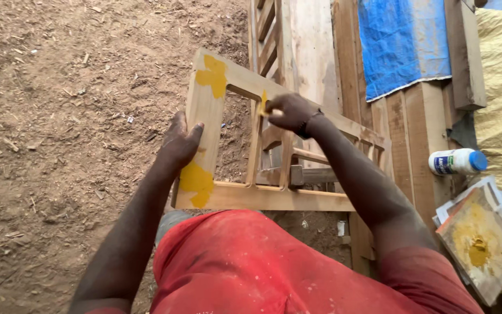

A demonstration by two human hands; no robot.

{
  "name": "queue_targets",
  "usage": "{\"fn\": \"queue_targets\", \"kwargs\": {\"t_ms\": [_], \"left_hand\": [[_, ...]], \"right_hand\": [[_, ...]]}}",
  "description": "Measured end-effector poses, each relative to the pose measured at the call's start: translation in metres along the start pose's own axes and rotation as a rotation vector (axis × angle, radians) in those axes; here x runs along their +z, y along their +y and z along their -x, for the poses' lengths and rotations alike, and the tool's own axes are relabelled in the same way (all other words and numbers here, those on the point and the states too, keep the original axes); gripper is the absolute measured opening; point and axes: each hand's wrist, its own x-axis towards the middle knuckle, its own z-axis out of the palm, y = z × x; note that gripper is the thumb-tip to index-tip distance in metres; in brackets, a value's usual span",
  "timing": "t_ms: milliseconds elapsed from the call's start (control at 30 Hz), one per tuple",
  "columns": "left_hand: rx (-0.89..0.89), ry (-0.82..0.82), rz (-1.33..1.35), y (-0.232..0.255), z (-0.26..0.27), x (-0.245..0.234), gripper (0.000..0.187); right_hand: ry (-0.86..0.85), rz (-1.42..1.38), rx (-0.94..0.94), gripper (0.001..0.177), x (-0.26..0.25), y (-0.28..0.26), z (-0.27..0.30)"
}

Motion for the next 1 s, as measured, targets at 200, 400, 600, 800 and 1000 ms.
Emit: {"fn": "queue_targets", "kwargs": {"t_ms": [200,400,600,800,1000], "left_hand": [[0.136,-0.042,0.283,-0.053,-0.012,0.003,0.068],[-0.124,-0.076,0.845,-0.165,0.014,0.03,0.042],[-0.059,-0.127,0.424,-0.256,0.072,0.139,0.043],[0.086,-0.137,0.494,-0.195,0.107,0.199,0.051],[0.128,-0.152,0.355,-0.174,0.102,0.195,0.055]], "right_hand": [[-0.167,-0.784,0.26,0.039,0.03,0.004,0.055],[0.255,-0.317,-0.289,0.05,0.087,-0.028,0.132],[0.355,-0.089,-0.526,0.047,0.123,-0.03,0.157],[0.36,-0.021,-0.604,0.048,0.124,-0.023,0.15],[0.296,0.069,-0.627,0.051,0.116,-0.035,0.146]]}}
